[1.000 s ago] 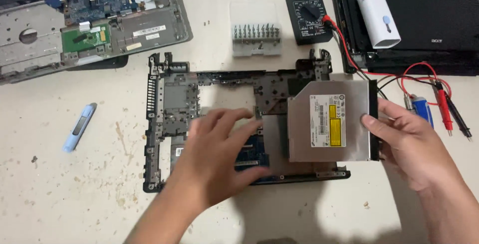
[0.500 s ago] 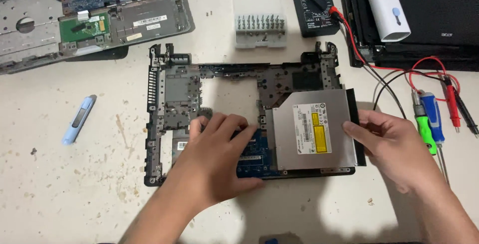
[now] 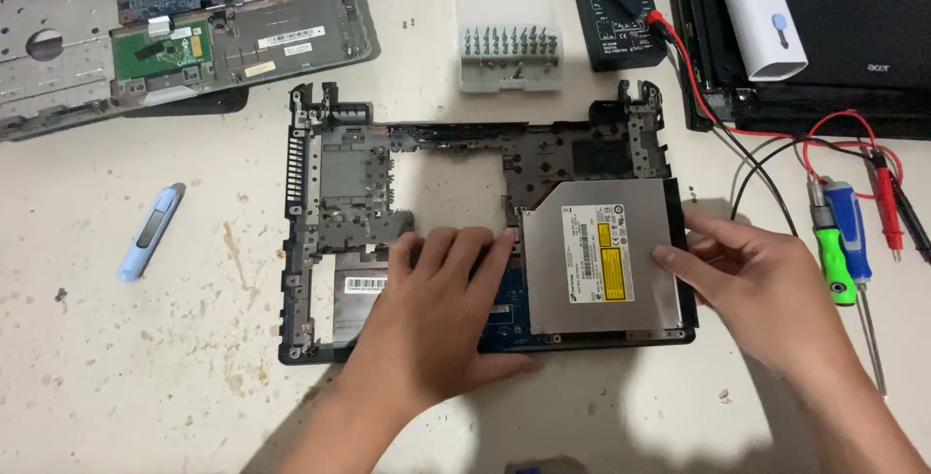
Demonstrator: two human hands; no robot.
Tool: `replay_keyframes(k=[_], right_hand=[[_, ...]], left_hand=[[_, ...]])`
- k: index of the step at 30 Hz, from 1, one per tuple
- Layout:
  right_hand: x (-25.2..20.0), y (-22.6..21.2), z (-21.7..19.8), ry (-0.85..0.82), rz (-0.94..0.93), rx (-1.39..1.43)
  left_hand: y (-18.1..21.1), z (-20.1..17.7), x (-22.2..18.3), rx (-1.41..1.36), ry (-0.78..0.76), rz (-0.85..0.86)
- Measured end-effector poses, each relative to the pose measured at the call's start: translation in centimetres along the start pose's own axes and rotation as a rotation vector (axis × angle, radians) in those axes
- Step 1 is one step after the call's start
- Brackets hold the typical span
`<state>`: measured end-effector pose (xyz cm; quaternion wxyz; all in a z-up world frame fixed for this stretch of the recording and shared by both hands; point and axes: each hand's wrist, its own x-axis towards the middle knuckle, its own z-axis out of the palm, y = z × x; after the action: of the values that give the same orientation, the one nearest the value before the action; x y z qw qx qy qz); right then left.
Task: Removing an optical drive from a laptop chassis using a screwdriver
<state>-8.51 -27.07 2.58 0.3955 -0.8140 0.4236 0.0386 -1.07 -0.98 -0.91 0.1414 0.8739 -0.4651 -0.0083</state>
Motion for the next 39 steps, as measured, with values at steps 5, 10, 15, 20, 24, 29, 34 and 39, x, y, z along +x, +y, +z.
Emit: replay_keyframes(k=[5, 10, 15, 20, 24, 29, 34, 39], right_hand=[[0.4, 1.2, 0.4, -0.013, -0.076, 0.055], [1.0, 2.4, -0.7, -0.184, -0.156, 0.205], [0.6, 1.4, -1.1, -0.259, -0.114, 0.288], [0.8, 1.5, -0.2, -0.239, -0.053, 0.406], [1.4, 1.8, -0.8, -0.273, -0.147, 0.173], [2.5, 3.0, -0.7, -0.207, -0.208, 0.169], [3.4, 5.6, -2.2, -0.029, -0.29, 0.272], [4.1, 6.2, -2.5, 0.076, -0.199, 0.557]], left_hand=[[0.1, -0.1, 0.1, -0.049, 0.051, -0.003], [0.0, -0.2, 0.0, -0.066, 0.03, 0.009], [-0.2, 0.2, -0.1, -0.058, -0.005, 0.006], [-0.3, -0.1, 0.0, -0.087, 0.04, 0.023], [-0.3, -0.2, 0.0, -0.15, 0.027, -0.008], [-0.7, -0.2, 0.1, -0.226, 0.02, -0.024], [-0.8, 0.0, 0.1, -0.209, 0.006, -0.014], [-0.7, 0.1, -0.2, -0.216, 0.026, -0.029]])
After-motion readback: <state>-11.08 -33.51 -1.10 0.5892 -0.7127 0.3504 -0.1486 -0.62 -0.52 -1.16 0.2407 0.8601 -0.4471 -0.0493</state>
